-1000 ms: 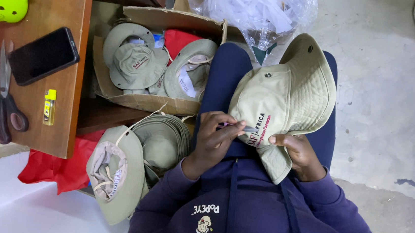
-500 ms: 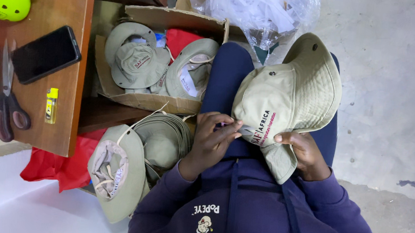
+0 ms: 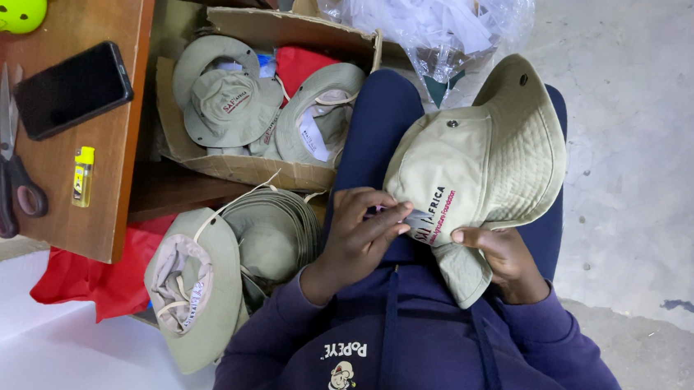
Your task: The person trims loose threads from an embroidered hat using a lighter and then attaches a label and chin strap to the hat by hand.
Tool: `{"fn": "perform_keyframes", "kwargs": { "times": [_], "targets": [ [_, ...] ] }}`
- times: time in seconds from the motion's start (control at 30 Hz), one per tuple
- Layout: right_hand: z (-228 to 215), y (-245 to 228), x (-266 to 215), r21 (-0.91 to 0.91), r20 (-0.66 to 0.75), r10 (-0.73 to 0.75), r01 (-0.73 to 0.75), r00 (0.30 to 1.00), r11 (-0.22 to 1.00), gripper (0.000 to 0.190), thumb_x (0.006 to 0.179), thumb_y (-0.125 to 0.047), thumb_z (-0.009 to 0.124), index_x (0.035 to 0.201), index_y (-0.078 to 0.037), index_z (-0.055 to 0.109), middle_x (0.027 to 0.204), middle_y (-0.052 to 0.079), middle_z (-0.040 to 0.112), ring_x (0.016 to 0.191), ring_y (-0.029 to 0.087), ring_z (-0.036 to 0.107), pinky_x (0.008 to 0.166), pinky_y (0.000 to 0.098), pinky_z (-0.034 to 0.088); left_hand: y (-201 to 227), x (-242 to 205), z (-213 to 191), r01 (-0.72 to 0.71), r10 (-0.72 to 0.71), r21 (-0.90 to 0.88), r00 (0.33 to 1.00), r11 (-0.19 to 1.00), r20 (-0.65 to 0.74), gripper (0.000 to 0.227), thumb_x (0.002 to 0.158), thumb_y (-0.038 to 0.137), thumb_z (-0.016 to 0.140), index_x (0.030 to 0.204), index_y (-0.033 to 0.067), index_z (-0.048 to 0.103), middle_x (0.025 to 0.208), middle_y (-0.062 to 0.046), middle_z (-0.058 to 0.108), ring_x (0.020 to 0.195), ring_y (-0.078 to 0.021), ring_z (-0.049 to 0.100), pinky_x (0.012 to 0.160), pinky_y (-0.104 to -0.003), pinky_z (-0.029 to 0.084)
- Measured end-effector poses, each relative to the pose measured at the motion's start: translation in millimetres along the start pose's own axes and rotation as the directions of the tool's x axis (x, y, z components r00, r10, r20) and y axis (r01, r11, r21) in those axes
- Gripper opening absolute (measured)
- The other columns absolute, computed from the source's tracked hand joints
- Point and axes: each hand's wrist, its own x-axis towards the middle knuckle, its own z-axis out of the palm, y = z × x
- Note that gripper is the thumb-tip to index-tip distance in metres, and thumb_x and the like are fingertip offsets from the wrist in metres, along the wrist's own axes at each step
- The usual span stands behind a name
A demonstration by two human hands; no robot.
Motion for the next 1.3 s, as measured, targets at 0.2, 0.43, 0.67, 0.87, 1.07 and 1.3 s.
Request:
{"fn": "perform_keyframes", "kwargs": {
  "times": [0.2, 0.43, 0.67, 0.87, 1.07, 1.3],
  "targets": [
    [-4.4, 1.1, -1.2, -0.023, -0.010, -0.005, 0.005, 1.000, 1.000, 0.064, 0.070, 0.009, 0.073, 0.133, 0.007, 0.063, 0.113, 0.023, 0.075, 0.103, 0.041, 0.076, 0.091, 0.0623, 0.061, 3.1, -1.1, -0.2, 0.029, -0.028, 0.031, 1.000, 0.999, -0.005, 0.031, 0.094, 0.015, 0.082, 0.124, 0.0131, 0.080, 0.106, -0.009, 0.068, 0.098, -0.0317, 0.069, 0.091, -0.045, 0.050],
    [3.1, -3.3, -2.4, -0.004, -0.018, -0.021, 0.021, 1.000, 1.000, 0.060, 0.071, 0.011, 0.073, 0.130, 0.008, 0.065, 0.110, 0.022, 0.075, 0.100, 0.040, 0.077, 0.088, 0.0609, 0.062, 7.7, 1.7, 0.2, 0.048, -0.049, 0.047, 0.999, 0.998, 0.013, 0.031, 0.096, 0.015, 0.080, 0.126, 0.0131, 0.078, 0.108, -0.010, 0.067, 0.100, -0.0327, 0.069, 0.091, -0.046, 0.048],
    [1.3, 1.0, -3.0, -0.017, -0.023, -0.038, 0.038, 0.999, 0.999, 0.062, 0.069, 0.011, 0.073, 0.131, 0.008, 0.064, 0.111, 0.021, 0.074, 0.101, 0.039, 0.077, 0.088, 0.0594, 0.062, 8.8, 1.9, -1.5, 0.068, -0.071, 0.052, 0.996, 0.996, 0.056, 0.029, 0.097, 0.016, 0.078, 0.126, 0.0140, 0.078, 0.107, -0.010, 0.066, 0.101, -0.0332, 0.069, 0.091, -0.046, 0.048],
    [-6.6, 7.9, -2.2, -0.039, -0.043, -0.017, 0.015, 0.999, 0.999, 0.060, 0.069, 0.011, 0.074, 0.129, 0.007, 0.065, 0.112, 0.021, 0.075, 0.103, 0.040, 0.076, 0.090, 0.0602, 0.061, 10.5, -1.4, 6.3, 0.028, -0.029, 0.027, 0.999, 0.999, 0.044, 0.031, 0.096, 0.019, 0.079, 0.127, 0.0168, 0.078, 0.107, -0.009, 0.066, 0.102, -0.0323, 0.067, 0.092, -0.045, 0.047],
    [11.1, -4.5, -6.5, -0.045, -0.045, -0.044, 0.042, 0.998, 0.998, 0.062, 0.069, 0.011, 0.075, 0.130, 0.007, 0.065, 0.113, 0.021, 0.075, 0.102, 0.038, 0.077, 0.090, 0.0582, 0.062, 12.0, -0.9, -2.2, 0.067, -0.070, 0.075, 0.997, 0.995, 0.037, 0.031, 0.097, 0.018, 0.079, 0.128, 0.0153, 0.078, 0.108, -0.010, 0.067, 0.102, -0.0327, 0.069, 0.092, -0.045, 0.047],
    [3.6, -1.0, -6.5, -0.024, -0.062, -0.035, 0.033, 0.997, 0.999, 0.062, 0.069, 0.012, 0.074, 0.130, 0.006, 0.065, 0.111, 0.020, 0.075, 0.101, 0.038, 0.077, 0.089, 0.0582, 0.062, 17.1, 2.4, -4.7, 0.072, -0.074, 0.078, 0.997, 0.994, 0.033, 0.031, 0.098, 0.016, 0.078, 0.129, 0.0143, 0.077, 0.109, -0.010, 0.066, 0.100, -0.0317, 0.068, 0.092, -0.046, 0.047]
  ]
}}
